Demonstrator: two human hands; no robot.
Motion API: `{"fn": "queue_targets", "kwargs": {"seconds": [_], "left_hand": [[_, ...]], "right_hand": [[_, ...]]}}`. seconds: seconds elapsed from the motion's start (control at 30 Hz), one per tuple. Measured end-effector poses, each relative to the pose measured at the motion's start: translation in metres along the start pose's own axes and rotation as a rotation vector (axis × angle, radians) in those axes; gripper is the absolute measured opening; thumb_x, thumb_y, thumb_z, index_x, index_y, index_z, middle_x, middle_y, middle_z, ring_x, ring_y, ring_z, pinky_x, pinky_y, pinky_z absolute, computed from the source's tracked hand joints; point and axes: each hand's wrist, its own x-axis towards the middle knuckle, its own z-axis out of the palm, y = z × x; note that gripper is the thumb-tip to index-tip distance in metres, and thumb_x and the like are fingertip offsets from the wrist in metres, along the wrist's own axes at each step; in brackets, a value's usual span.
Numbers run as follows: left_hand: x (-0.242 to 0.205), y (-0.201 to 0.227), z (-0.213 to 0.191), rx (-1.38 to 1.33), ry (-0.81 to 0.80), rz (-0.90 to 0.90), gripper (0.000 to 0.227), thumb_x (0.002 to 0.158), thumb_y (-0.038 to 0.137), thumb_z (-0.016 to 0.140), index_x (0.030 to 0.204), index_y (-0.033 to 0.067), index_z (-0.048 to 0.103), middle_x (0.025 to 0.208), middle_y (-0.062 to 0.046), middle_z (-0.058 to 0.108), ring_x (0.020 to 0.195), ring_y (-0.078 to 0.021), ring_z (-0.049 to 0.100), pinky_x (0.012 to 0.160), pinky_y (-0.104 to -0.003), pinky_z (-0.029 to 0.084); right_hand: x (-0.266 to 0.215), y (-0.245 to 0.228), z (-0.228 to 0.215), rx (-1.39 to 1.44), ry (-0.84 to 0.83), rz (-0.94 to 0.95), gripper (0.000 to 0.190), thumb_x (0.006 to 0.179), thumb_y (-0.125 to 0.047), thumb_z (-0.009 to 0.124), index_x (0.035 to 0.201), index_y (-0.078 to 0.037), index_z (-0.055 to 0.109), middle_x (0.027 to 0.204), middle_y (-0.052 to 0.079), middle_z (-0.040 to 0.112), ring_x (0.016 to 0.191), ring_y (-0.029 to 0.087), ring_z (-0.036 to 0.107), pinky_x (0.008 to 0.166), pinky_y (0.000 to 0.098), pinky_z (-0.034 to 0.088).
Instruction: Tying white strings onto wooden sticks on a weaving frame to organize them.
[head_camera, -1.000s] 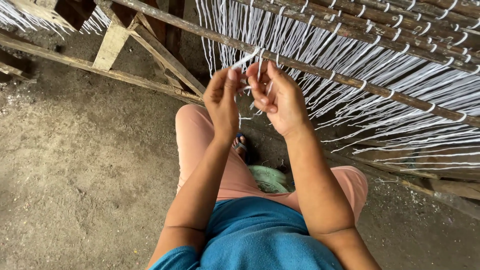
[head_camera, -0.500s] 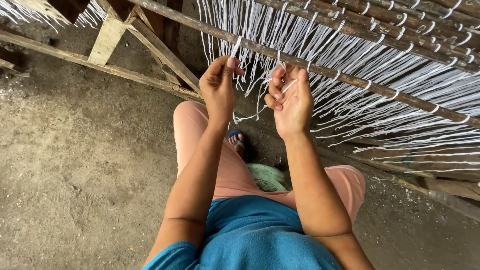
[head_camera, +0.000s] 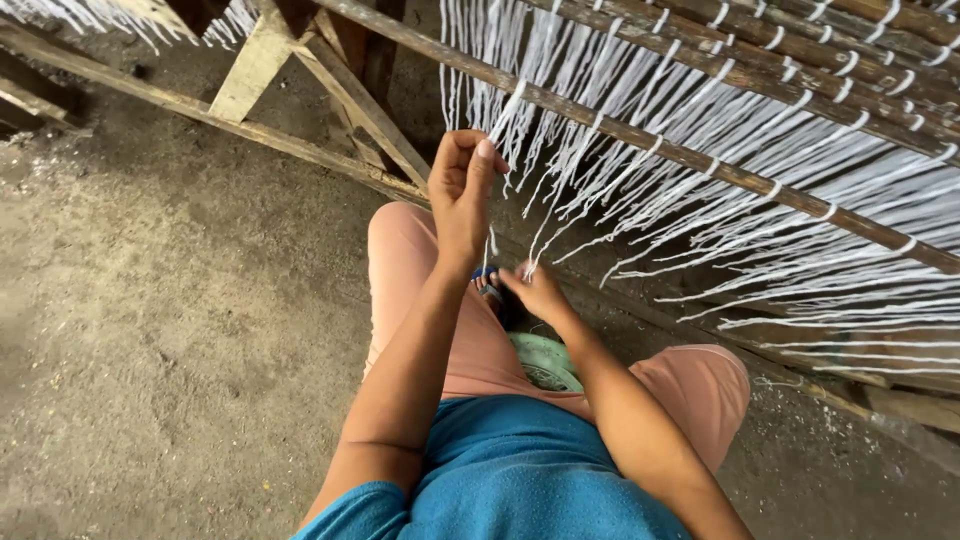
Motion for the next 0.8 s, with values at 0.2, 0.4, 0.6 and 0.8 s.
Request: {"fn": "queue_targets", "kwargs": {"seconds": [0.2, 0.4, 0.6, 0.8], "left_hand": [[-0.001, 0.001, -0.009, 0.089, -0.022, 0.024, 0.012, 0.109, 0.018, 0.052, 0.108, 0.0078, 0.059, 0.071, -0.007, 0.063, 0.060, -0.0074, 0.045, 0.059, -0.022, 0.037], [-0.003, 0.012, -0.015, 0.151, -0.043, 0.086, 0.009, 0.107, 0.013, 0.058, 0.108, 0.0045, 0.061, 0.075, -0.008, 0.064, 0.069, -0.0095, 0.057, 0.067, -0.023, 0.048], [-0.003, 0.028, -0.021, 0.142, -0.092, 0.070, 0.010, 0.102, 0.012, 0.067, 0.105, 0.0036, 0.063, 0.071, -0.008, 0.065, 0.065, -0.0080, 0.057, 0.062, -0.023, 0.045], [0.002, 0.021, -0.026, 0.266, -0.111, 0.146, 0.012, 0.105, 0.015, 0.062, 0.101, 0.0035, 0.066, 0.074, -0.012, 0.060, 0.068, -0.0128, 0.056, 0.064, -0.028, 0.047]], "right_hand": [[-0.011, -0.047, -0.023, -0.078, -0.576, -0.170, 0.034, 0.100, -0.014, 0.046, 0.084, 0.002, 0.072, 0.063, 0.016, 0.066, 0.057, 0.026, 0.056, 0.063, 0.0385, 0.048], [-0.030, -0.256, -0.088, 0.537, 0.237, -0.641, 0.021, 0.111, -0.020, 0.050, 0.115, -0.009, 0.067, 0.083, 0.006, 0.065, 0.070, 0.008, 0.057, 0.064, 0.0204, 0.047], [-0.026, -0.266, -0.096, 0.861, 0.125, -0.578, 0.006, 0.109, -0.019, 0.054, 0.111, -0.013, 0.057, 0.076, 0.004, 0.060, 0.056, 0.005, 0.046, 0.042, 0.0139, 0.032], [-0.026, -0.268, -0.097, 0.861, 0.128, -0.595, 0.010, 0.110, -0.021, 0.051, 0.106, -0.013, 0.053, 0.077, 0.000, 0.048, 0.064, 0.006, 0.047, 0.041, 0.0152, 0.034]]}}
